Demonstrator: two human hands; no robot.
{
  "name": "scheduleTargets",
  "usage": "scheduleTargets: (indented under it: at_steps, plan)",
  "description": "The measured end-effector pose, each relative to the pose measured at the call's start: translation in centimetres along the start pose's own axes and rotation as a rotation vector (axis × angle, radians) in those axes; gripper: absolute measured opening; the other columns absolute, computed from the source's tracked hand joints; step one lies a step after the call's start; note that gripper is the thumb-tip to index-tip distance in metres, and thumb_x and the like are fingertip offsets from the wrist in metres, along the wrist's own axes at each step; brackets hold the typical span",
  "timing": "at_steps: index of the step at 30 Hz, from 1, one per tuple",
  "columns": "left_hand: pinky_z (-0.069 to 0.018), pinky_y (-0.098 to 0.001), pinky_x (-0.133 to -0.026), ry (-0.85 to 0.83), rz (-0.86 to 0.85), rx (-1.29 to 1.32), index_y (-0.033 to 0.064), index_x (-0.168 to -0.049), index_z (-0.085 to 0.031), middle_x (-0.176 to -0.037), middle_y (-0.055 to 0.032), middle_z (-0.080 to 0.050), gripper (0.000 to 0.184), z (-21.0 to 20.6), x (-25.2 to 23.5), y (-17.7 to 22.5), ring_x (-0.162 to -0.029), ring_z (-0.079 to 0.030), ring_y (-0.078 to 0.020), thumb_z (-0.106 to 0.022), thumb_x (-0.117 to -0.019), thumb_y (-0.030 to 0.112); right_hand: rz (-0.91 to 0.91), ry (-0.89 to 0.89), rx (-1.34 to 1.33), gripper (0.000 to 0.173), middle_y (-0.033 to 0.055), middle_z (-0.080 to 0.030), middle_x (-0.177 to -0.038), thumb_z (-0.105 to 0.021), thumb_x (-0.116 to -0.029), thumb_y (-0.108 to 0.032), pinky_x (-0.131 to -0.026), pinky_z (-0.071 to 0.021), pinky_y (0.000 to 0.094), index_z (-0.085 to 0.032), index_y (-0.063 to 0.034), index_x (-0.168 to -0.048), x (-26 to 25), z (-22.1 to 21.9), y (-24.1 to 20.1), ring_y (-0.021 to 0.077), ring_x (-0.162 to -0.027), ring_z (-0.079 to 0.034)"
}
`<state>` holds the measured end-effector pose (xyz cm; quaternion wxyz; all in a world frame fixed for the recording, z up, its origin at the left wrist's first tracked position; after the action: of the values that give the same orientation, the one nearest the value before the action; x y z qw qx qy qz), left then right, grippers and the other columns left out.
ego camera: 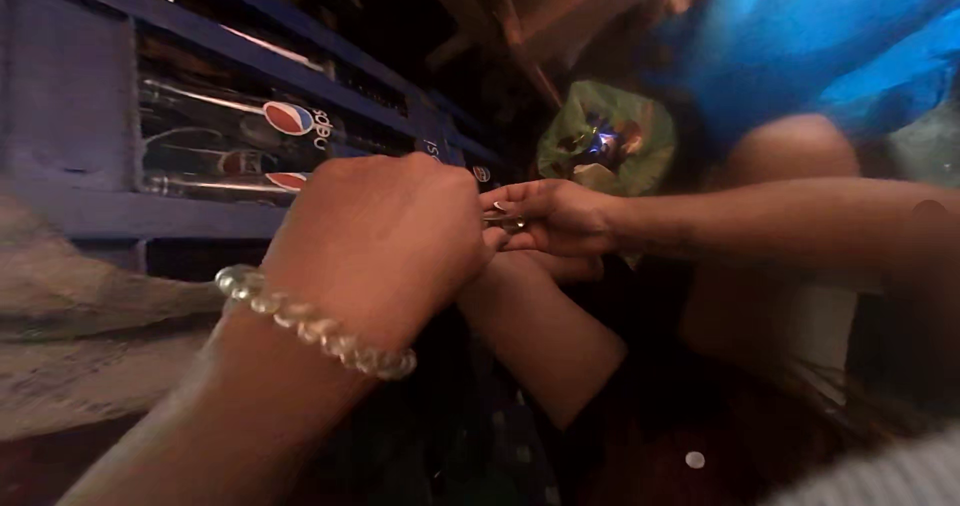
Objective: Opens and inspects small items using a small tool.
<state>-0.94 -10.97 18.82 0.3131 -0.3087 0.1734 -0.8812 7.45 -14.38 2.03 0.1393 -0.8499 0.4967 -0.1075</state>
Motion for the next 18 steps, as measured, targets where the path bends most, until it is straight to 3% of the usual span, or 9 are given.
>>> scheduleTargets:
  at_steps: [3, 4, 6, 7, 8, 10, 12, 14, 18]
  plan:
    - [-0.0281, -0.0429, -0.034, 0.380, -0.168, 0.003, 0.0227, -0.056, -0.051, -0.048, -0.0041, -0.041, 0.043, -3.3, -2.4, -1.6, -0.039, -0.045, -0.0252, -0.069, -0.0674, 0.060, 0.011, -0.018, -0.009, 0.023, 0.0077, -0.068, -0.103, -0.039, -0.1093, -0.003, -0.087, -0.0605, 0.0315, -0.058, -0.0005, -0.122, 0.3, -0.3, 0.2, 0.0145, -0.090, -0.070]
    - [-0.0256, -0.0417, -0.033, 0.405, -0.189, 0.020, 0.0240, -0.055, -0.050, -0.047, -0.0035, -0.039, 0.042, -3.2, -2.8, -2.0, -0.037, -0.042, -0.0240, -0.068, -0.0647, 0.061, 0.015, -0.020, -0.004, 0.023, 0.0074, -0.068, -0.102, -0.039, -0.1094, -0.004, -0.085, -0.0608, 0.0310, -0.058, -0.0008, -0.122, 0.4, -0.4, 0.0, 0.0142, -0.089, -0.070]
    - [-0.0326, -0.0428, -0.036, 0.201, -0.232, 0.013, 0.0249, -0.060, -0.059, -0.049, -0.0035, -0.045, 0.044, -0.5, -2.4, -2.4, -0.041, -0.050, -0.0229, -0.065, -0.0754, 0.066, 0.047, -0.043, -0.007, 0.024, 0.0081, -0.067, -0.104, -0.037, -0.1096, -0.003, -0.084, -0.0608, 0.0303, -0.057, 0.0006, -0.123, 0.7, -0.9, -0.6, 0.0140, -0.088, -0.070]
    - [-0.0424, -0.0473, -0.044, -0.009, -0.252, 0.018, 0.0239, -0.072, -0.071, -0.055, -0.0052, -0.055, 0.053, 1.3, -2.2, -2.4, -0.051, -0.059, -0.0238, -0.059, -0.0879, 0.073, 0.074, -0.037, -0.009, 0.026, 0.0083, -0.067, -0.105, -0.037, -0.1096, -0.003, -0.084, -0.0606, 0.0297, -0.057, 0.0017, -0.125, 0.9, -1.1, -0.8, 0.0136, -0.089, -0.070]
    - [-0.0471, -0.0498, -0.048, -0.150, -0.274, 0.039, 0.0228, -0.080, -0.075, -0.060, -0.0056, -0.060, 0.059, 2.5, -2.4, -2.7, -0.056, -0.063, -0.0233, -0.052, -0.0915, 0.076, 0.111, -0.024, -0.013, 0.026, 0.0086, -0.068, -0.106, -0.037, -0.1096, -0.003, -0.083, -0.0608, 0.0288, -0.057, 0.0023, -0.126, 1.0, -1.2, -1.0, 0.0131, -0.088, -0.071]
    - [-0.0459, -0.0454, -0.051, -0.319, -0.281, 0.152, 0.0226, -0.080, -0.074, -0.059, -0.0019, -0.059, 0.060, 3.4, -3.2, -3.4, -0.056, -0.060, -0.0158, -0.049, -0.0937, 0.075, 0.168, -0.004, -0.044, 0.027, 0.0093, -0.068, -0.103, -0.035, -0.1100, -0.004, -0.082, -0.0606, 0.0285, -0.057, 0.0026, -0.125, 0.9, -1.1, -1.1, 0.0136, -0.086, -0.070]
    - [-0.0434, -0.0352, -0.046, -0.359, -0.232, 0.346, 0.0208, -0.074, -0.073, -0.053, 0.0028, -0.056, 0.051, 3.3, -4.0, -4.1, -0.047, -0.052, -0.0077, -0.057, -0.0961, 0.064, 0.194, 0.005, -0.067, 0.027, 0.0081, -0.066, -0.095, -0.033, -0.1102, -0.004, -0.079, -0.0603, 0.0276, -0.057, 0.0017, -0.122, 1.0, -1.1, -1.3, 0.0128, -0.080, -0.068]
    - [-0.0472, -0.0293, -0.038, -0.348, -0.145, 0.551, 0.0168, -0.075, -0.077, -0.052, 0.0005, -0.061, 0.039, 2.8, -4.0, -4.4, -0.039, -0.053, -0.0074, -0.063, -0.0992, 0.044, 0.201, 0.027, -0.081, 0.027, 0.0077, -0.065, -0.095, -0.034, -0.1101, -0.003, -0.079, -0.0595, 0.0260, -0.057, 0.0010, -0.123, 1.0, -1.2, -1.4, 0.0117, -0.078, -0.067]
    - [-0.0481, -0.0285, -0.038, -0.335, -0.151, 0.589, 0.0178, -0.076, -0.075, -0.053, 0.0011, -0.062, 0.037, 3.1, -3.4, -5.3, -0.040, -0.054, -0.0075, -0.062, -0.1007, 0.042, 0.194, 0.001, -0.078, 0.028, 0.0074, -0.065, -0.095, -0.034, -0.1092, -0.001, -0.077, -0.0591, 0.0253, -0.057, 0.0017, -0.126, 0.7, -1.8, -1.7, 0.0111, -0.078, -0.066]
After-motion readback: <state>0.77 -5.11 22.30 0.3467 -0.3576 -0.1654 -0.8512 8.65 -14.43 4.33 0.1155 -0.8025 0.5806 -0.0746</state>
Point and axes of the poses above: each hand's wrist, its own x-axis away from the middle knuckle, its own z-axis out of the back of the hand, y = z × x, the point moved 2 cm from there along -x, towards the middle knuckle
